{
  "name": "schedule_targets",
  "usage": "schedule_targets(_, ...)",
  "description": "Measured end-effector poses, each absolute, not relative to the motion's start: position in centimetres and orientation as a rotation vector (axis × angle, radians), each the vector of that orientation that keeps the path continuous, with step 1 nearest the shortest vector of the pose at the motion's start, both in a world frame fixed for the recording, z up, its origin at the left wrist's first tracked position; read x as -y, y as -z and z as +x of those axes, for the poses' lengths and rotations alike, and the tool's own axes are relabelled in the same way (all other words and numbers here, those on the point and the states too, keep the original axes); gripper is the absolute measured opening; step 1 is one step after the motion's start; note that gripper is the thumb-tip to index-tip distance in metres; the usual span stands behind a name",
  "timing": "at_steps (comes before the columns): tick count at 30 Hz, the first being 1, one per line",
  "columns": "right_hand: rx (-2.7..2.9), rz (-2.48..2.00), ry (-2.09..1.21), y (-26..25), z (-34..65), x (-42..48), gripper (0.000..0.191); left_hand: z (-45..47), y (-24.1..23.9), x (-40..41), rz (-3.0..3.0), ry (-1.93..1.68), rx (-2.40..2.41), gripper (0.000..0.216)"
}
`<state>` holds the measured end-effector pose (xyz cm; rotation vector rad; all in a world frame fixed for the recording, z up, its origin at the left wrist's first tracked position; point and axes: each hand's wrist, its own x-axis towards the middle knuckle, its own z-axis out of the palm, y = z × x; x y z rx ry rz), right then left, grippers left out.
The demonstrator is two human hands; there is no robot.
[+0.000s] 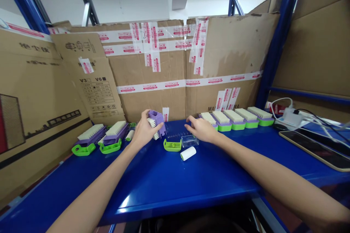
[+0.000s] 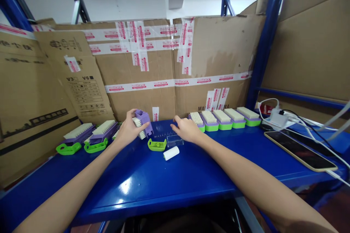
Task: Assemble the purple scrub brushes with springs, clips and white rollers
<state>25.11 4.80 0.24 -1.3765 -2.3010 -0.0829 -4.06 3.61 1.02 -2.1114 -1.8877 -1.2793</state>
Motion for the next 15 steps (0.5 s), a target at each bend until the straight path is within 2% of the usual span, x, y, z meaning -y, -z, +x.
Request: schedule_targets(15,2.293,-1.334,0.072,0.0,25.17,-4.97,0.029,-4.24,-0.33,-4.2,-2.196,1.384,1.872,0.087)
